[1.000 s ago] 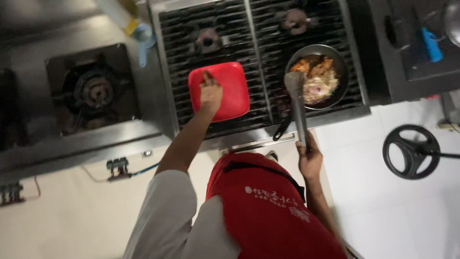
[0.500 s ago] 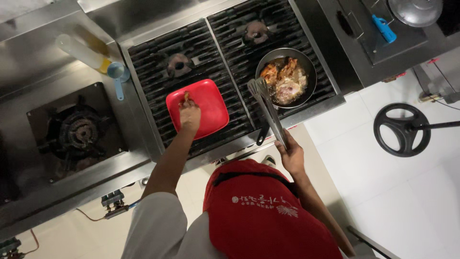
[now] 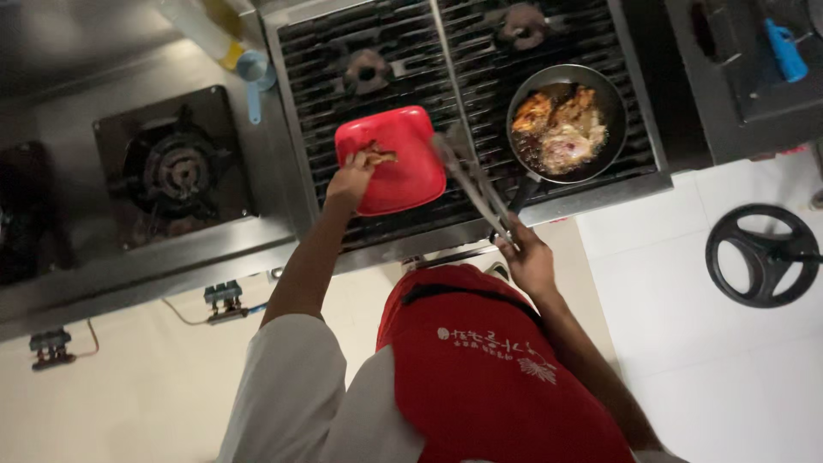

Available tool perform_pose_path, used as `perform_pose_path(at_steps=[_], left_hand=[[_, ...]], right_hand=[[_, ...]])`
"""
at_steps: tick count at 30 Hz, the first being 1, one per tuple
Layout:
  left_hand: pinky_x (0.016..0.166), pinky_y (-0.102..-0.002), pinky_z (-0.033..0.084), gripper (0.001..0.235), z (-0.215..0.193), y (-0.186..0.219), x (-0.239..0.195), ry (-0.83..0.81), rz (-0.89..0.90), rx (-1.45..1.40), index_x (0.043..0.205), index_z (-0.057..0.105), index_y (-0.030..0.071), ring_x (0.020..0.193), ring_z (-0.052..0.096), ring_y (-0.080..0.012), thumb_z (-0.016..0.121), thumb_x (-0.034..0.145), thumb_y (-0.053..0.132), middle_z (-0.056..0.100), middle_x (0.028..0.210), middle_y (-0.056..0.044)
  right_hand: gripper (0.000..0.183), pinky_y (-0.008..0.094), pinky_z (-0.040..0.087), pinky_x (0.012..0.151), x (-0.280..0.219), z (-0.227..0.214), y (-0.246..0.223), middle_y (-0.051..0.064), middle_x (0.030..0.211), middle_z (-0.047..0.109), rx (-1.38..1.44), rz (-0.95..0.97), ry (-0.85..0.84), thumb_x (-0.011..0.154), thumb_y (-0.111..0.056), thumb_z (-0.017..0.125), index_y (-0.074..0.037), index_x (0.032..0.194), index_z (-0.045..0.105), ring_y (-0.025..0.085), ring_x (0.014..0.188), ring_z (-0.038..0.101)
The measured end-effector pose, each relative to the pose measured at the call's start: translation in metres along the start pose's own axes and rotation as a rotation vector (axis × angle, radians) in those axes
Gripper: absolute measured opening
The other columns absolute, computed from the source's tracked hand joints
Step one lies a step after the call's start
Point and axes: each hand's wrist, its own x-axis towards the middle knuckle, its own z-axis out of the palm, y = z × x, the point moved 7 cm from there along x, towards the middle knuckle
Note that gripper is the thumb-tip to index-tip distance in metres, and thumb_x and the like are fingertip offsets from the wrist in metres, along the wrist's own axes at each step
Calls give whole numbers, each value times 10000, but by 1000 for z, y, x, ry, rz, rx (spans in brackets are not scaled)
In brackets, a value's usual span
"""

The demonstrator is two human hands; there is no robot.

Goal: The person chops a red onion on a green cutting board and places the pieces into a small bowl. They then move to the stove and use tongs to transfer fried food from a pan to a red plate. Finally, they wash their hands at the sink.

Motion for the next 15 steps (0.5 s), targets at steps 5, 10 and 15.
perform_pose_path(at_steps=[5,10,15], left_hand=[[896,-494,577,210,-46,-13,-42,504,-169,-139,1118,686,161,1146,652,-378,669,945,278,661,1227,-159],[801,-504,584,293,-30,-20,-58,263,-635,-393,991,708,153,922,730,-362,776,899,422,748,993,-108],[710,-504,592,436,-38,-2,-34,339,-558,-295,1054,660,104,856,726,-382,818,773,398,737,948,-149]], right_hand=[[542,475,588,764,23,42,-16,194,1057,751,-235,-83,-173,952,-380,691,-181,1447,591,378,901,738],[557,501,576,752,38,76,-21,198,1051,737,-312,-49,-275,942,-364,682,-197,1460,566,396,855,725],[525,519,559,788,53,95,-33,196,1095,725,-311,-17,-322,961,-344,650,-204,1460,560,407,916,708]])
